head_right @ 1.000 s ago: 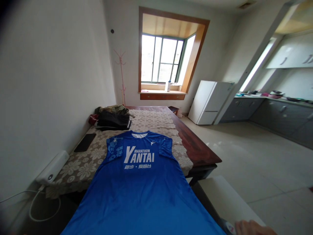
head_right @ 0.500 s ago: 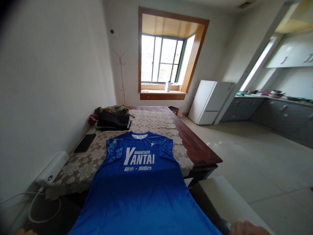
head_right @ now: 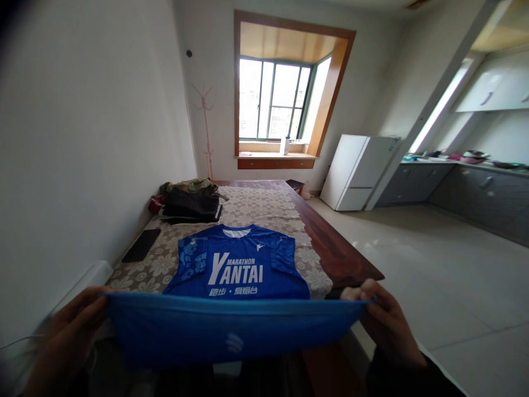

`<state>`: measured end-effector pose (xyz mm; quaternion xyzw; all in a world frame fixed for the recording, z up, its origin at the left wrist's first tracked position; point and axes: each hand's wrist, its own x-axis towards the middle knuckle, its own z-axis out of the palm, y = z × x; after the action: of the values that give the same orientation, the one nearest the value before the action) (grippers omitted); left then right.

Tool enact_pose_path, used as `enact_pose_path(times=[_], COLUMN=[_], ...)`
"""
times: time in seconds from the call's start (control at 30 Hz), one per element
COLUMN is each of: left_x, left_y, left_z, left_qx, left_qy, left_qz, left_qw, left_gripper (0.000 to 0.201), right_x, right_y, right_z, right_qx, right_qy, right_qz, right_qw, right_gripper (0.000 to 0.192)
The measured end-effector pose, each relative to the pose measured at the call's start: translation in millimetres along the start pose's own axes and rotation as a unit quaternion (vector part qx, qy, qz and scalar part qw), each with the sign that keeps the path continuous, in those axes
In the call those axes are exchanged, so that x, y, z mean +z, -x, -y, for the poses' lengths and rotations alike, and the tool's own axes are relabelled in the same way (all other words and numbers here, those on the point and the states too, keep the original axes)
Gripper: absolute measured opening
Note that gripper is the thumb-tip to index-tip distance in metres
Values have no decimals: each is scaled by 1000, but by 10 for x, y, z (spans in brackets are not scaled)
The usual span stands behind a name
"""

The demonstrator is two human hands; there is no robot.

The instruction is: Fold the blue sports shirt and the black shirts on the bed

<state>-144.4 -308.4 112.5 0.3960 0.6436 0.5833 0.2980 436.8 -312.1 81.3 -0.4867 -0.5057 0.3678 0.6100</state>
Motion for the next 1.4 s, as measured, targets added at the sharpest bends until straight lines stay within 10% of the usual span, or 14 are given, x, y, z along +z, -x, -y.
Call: enact_pose_path(times=[0.3,0.57,1.07,1.27,1.4], left_x=[1132,1684,1820,1768,1416], left_y=[-1825,-2587,-2706,-2604,-2035], left_z=[238,724,982,785,560], left_qx=[87,132,167,126,116], left_qy=[-161,-258,-395,-351,-332], left_qz=[49,98,98,106,135], left_qw=[982,952,898,922,926], left_gripper=[41,23,40,51,52], right_x=[811,1139,1082,1180,1065], right_y=[-2138,-2848,-2999,-2960,-2497], right_z=[-468,-1339,-1922,-1624,-1220], right_qx=[-3,-18,-20,-19,-66], right_qy=[139,287,399,420,397], right_qz=[62,62,-4,24,-11], right_qw=[988,956,917,907,916], right_gripper=[41,19,18,22,35])
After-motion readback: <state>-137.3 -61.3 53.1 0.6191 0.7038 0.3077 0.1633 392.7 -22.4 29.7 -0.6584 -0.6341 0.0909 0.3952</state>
